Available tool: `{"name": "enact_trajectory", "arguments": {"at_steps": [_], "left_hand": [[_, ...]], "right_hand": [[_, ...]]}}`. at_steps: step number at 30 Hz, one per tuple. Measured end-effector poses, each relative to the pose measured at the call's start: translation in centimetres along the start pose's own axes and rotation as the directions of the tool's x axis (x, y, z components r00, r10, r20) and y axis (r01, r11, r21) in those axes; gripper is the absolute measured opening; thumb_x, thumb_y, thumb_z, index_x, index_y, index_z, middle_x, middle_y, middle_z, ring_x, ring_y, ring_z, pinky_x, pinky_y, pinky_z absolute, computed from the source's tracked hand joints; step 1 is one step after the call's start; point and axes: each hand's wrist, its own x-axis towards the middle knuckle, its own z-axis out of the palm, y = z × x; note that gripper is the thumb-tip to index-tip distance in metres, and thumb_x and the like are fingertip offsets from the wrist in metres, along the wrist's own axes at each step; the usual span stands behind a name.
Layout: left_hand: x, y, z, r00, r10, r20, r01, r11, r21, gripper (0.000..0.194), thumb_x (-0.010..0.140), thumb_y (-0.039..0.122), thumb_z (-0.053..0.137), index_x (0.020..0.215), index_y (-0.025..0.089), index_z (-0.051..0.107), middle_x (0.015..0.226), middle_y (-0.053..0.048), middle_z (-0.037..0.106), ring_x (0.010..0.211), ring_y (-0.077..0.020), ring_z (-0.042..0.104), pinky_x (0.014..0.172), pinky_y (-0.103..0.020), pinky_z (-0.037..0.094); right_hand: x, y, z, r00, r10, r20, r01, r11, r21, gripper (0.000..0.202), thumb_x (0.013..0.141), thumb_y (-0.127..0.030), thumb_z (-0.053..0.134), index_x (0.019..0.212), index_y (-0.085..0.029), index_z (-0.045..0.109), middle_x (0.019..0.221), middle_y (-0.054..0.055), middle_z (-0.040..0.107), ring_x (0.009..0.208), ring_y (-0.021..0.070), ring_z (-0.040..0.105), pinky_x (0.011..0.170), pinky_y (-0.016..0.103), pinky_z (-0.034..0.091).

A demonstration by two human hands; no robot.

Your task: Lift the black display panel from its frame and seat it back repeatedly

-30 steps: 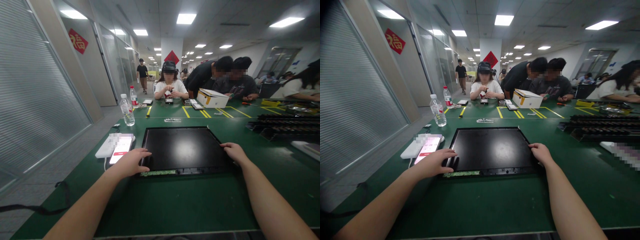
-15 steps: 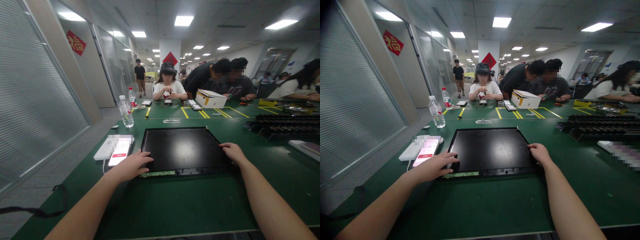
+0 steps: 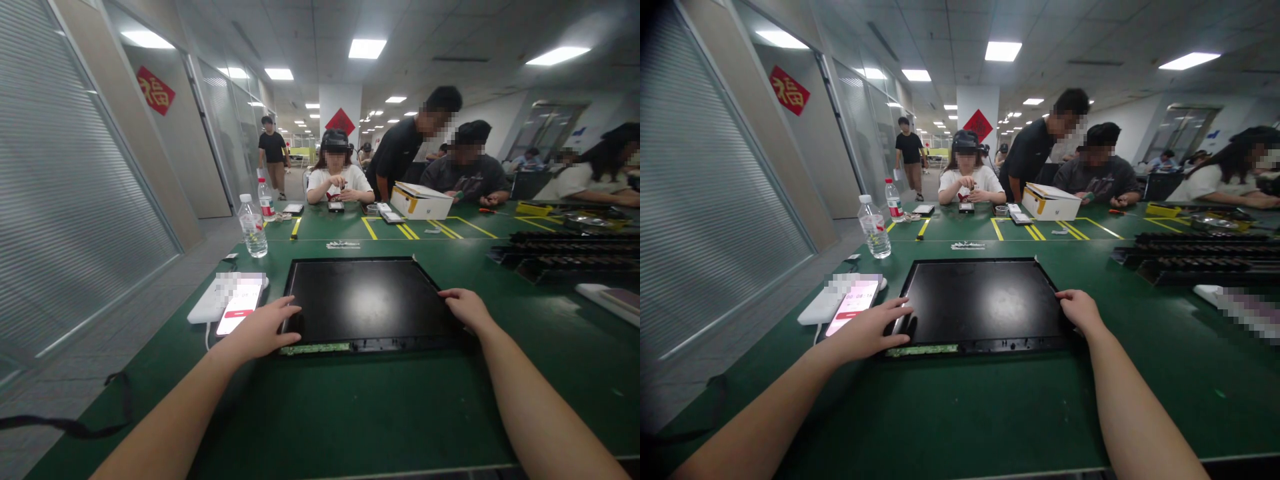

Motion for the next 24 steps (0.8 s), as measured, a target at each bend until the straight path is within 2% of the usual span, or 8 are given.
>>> {"name": "enact_trajectory", "arguments": {"at_steps": [3, 6, 9, 14, 19, 24], "left_hand": [[0.3, 0.1, 0.2, 0.996, -0.069, -0.062, 0.071, 0.997, 0.026, 0.062, 0.090, 0.051, 0.054, 0.140, 0.016, 0.055, 0.157, -0.017, 0.039, 0.138, -0.0336, 0.045, 0.111, -0.045, 0.039], [0.6, 0.2, 0.3, 0.985, -0.112, -0.134, 0.125, 0.988, 0.089, 0.053, 0.093, 0.043, 0.051, 0.135, 0.012, 0.060, 0.151, -0.019, 0.046, 0.137, -0.0331, 0.046, 0.113, -0.045, 0.037], [1.0, 0.1, 0.5, 0.973, -0.137, -0.184, 0.161, 0.980, 0.121, 0.045, 0.093, 0.034, 0.048, 0.129, 0.011, 0.064, 0.139, -0.020, 0.056, 0.128, -0.0326, 0.053, 0.109, -0.045, 0.041], [1.2, 0.1, 1.0, 0.978, -0.141, -0.154, 0.156, 0.984, 0.085, 0.039, 0.093, 0.028, 0.046, 0.119, 0.009, 0.069, 0.128, -0.020, 0.062, 0.115, -0.0306, 0.060, 0.101, -0.041, 0.047], [1.2, 0.6, 1.1, 0.976, -0.173, -0.130, 0.182, 0.981, 0.060, 0.036, 0.091, 0.022, 0.046, 0.117, 0.011, 0.069, 0.127, -0.020, 0.062, 0.116, -0.0306, 0.060, 0.100, -0.041, 0.046], [1.3, 0.8, 0.8, 0.979, -0.166, -0.119, 0.173, 0.984, 0.048, 0.038, 0.093, 0.019, 0.040, 0.114, 0.008, 0.069, 0.123, -0.022, 0.061, 0.114, -0.0315, 0.059, 0.099, -0.043, 0.046]], "right_hand": [[0.1, 0.0, 0.0, 0.998, -0.052, -0.022, 0.050, 0.997, -0.062, 0.039, 0.075, -0.011, 0.052, 0.101, -0.018, 0.080, 0.099, 0.009, 0.076, 0.094, 0.0236, 0.069, 0.082, 0.031, 0.051], [0.1, 0.1, 0.1, 0.996, -0.084, -0.020, 0.082, 0.994, -0.074, 0.041, 0.074, -0.009, 0.052, 0.103, -0.019, 0.080, 0.103, 0.008, 0.075, 0.097, 0.0245, 0.069, 0.084, 0.032, 0.052], [0.2, 0.1, 0.2, 0.996, -0.084, -0.016, 0.083, 0.994, -0.069, 0.044, 0.072, -0.007, 0.052, 0.105, -0.019, 0.079, 0.103, 0.009, 0.075, 0.097, 0.0249, 0.069, 0.084, 0.033, 0.053], [0.2, 0.0, 0.3, 0.997, -0.073, 0.005, 0.073, 0.997, -0.026, 0.045, 0.073, -0.005, 0.049, 0.103, -0.018, 0.079, 0.105, 0.009, 0.075, 0.099, 0.0240, 0.068, 0.088, 0.032, 0.052], [0.2, -0.1, 0.2, 0.999, 0.017, 0.041, -0.022, 0.994, 0.110, 0.047, 0.069, -0.002, 0.047, 0.099, -0.020, 0.079, 0.099, 0.007, 0.075, 0.090, 0.0206, 0.069, 0.079, 0.028, 0.053], [0.2, 0.0, 0.1, 0.999, 0.031, 0.041, -0.039, 0.973, 0.225, 0.045, 0.064, -0.002, 0.049, 0.091, -0.022, 0.079, 0.096, 0.006, 0.075, 0.089, 0.0204, 0.069, 0.075, 0.027, 0.052]]}}
